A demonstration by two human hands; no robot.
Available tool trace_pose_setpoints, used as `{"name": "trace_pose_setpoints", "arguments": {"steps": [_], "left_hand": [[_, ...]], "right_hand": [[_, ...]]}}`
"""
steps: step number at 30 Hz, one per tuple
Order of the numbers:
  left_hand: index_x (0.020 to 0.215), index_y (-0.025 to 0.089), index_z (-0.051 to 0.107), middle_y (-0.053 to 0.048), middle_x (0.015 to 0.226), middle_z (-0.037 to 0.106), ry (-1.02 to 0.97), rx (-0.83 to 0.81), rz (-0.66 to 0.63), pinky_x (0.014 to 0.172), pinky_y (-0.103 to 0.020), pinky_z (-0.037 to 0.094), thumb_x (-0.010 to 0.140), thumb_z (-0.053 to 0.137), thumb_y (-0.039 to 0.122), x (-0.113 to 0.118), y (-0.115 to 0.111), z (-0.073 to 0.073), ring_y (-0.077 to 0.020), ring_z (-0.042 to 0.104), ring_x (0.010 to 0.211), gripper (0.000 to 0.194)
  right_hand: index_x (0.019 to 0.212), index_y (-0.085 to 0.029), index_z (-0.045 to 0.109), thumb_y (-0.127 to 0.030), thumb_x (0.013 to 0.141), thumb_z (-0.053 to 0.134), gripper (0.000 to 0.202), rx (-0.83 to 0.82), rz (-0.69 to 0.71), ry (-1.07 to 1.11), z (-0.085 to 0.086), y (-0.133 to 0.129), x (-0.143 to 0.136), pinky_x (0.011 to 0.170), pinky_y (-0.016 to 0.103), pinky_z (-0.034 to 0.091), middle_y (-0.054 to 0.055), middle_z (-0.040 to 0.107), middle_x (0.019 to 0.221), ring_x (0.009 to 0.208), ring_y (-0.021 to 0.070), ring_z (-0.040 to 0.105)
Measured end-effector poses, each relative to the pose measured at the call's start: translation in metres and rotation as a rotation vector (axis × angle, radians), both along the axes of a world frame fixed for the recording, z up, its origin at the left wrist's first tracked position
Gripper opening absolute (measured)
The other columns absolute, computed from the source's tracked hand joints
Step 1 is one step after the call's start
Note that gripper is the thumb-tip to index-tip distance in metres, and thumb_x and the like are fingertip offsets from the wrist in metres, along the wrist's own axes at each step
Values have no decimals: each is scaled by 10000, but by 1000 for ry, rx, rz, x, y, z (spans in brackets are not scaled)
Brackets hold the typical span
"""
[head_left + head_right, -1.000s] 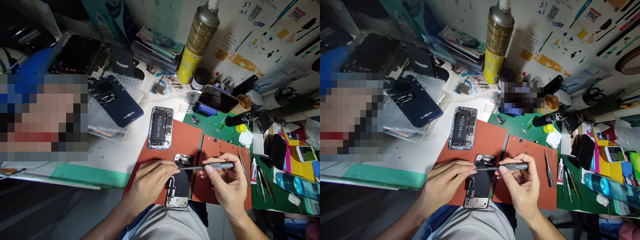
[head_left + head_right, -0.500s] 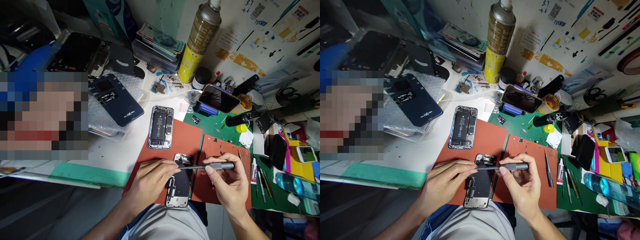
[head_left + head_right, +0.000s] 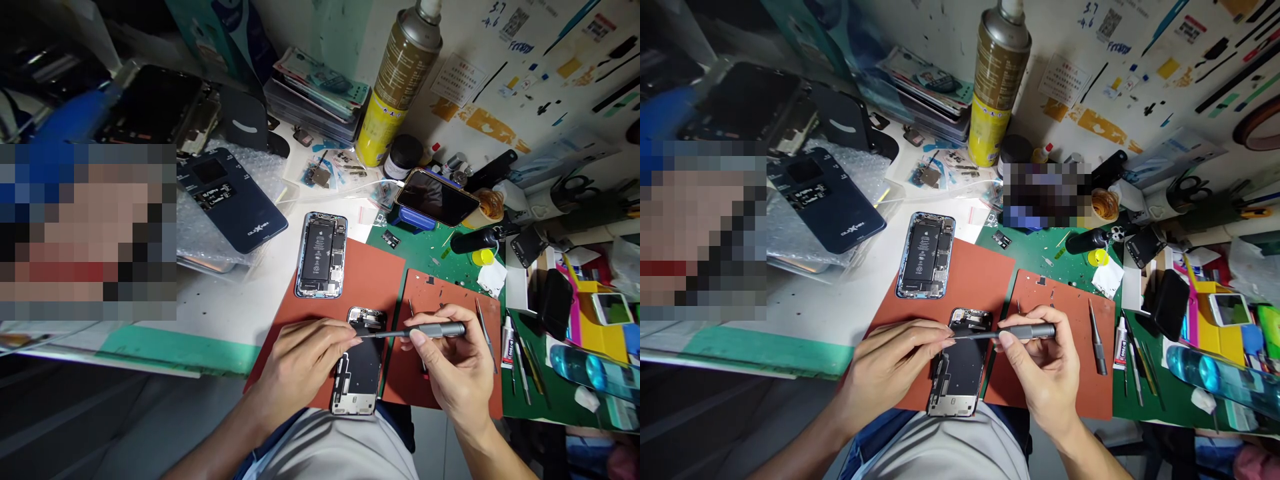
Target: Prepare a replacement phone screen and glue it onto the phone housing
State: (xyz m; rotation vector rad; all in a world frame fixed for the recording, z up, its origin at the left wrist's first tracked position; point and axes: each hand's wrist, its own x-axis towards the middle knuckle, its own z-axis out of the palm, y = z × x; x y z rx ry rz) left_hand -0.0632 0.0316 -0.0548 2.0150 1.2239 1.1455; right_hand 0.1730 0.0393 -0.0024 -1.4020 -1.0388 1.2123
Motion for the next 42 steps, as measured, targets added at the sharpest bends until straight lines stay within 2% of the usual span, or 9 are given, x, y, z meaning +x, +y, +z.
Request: {"name": "trace_pose_setpoints", "arguments": {"steps": [5, 22, 28, 32, 34, 36, 38, 40, 42], "left_hand": [[1132, 235, 713, 36, 1025, 822, 7, -1, -12, 909, -245, 551, 1085, 634, 122, 1, -1, 0, -121, 792, 945, 146], [1136, 235, 736, 31, 1048, 814, -26, -6, -9, 924, -260, 543, 1058, 681, 116, 1, -4, -5, -125, 774, 967, 152], [1120, 227, 722, 35, 1038, 816, 21, 26, -19, 917, -265, 549, 1076, 657, 133, 1, -2, -2, -128, 781, 954, 123], [1140, 212, 711, 9, 1047, 824, -15, 9, 17, 895, -262, 581, 1085, 668, 231, 4, 0, 2, -134, 796, 940, 72], [1151, 191, 708, -18, 1035, 822, -49, 5, 83, 840, -262, 603, 1053, 726, 293, 4, -1, 5, -141, 798, 897, 143], [1118, 173, 711, -35, 997, 821, -73, 78, 145, 788, -276, 612, 1025, 766, 280, 3, -4, 6, -153, 796, 849, 152], [1062, 165, 719, -40, 964, 829, -52, 175, 110, 769, -301, 611, 1042, 710, 222, 1, -6, 7, -160, 794, 813, 61], [1009, 160, 732, -42, 958, 844, 18, 245, 20, 748, -331, 604, 1065, 600, 182, 1, -8, 6, -164, 794, 776, 145], [985, 151, 748, -48, 970, 858, 95, 274, -39, 714, -356, 595, 1072, 533, 181, 3, -8, 5, -173, 794, 744, 234]], "right_hand": [[1121, -260, 619, -244, 894, 904, 365, -18, -4, -2, -1, 2, 0, 668, 301, 680, 47, 846, 990, 679, 183, 803], [1141, -266, 626, -195, 932, 864, 325, 21, 54, 41, -2, 5, 2, 682, 258, 692, 10, 845, 992, 684, 157, 815], [1139, -250, 620, -194, 930, 862, 324, 32, 62, 21, -3, 4, 3, 671, 279, 695, 25, 843, 987, 676, 170, 815], [1145, -243, 620, -185, 939, 847, 312, 68, 75, -15, -2, 5, 2, 655, 287, 701, 36, 843, 984, 673, 185, 821], [1169, -248, 615, -170, 959, 819, 302, 116, 74, -52, 0, 4, 2, 646, 290, 707, 36, 842, 986, 664, 185, 820], [1206, -254, 611, -131, 961, 797, 331, 220, 43, -144, 3, 3, 3, 653, 300, 720, 33, 836, 988, 672, 184, 821], [1250, -253, 617, -58, 919, 805, 427, 390, 16, -287, 6, 1, 4, 722, 337, 742, 32, 817, 1002, 763, 203, 840], [1306, -243, 621, 35, 853, 812, 565, 554, 57, -430, 8, 0, 6, 802, 367, 750, 40, 794, 1042, 877, 222, 849], [1367, -231, 600, 111, 810, 789, 680, 637, 172, -530, 8, 0, 8, 843, 376, 748, 58, 783, 1090, 941, 227, 845]]}}
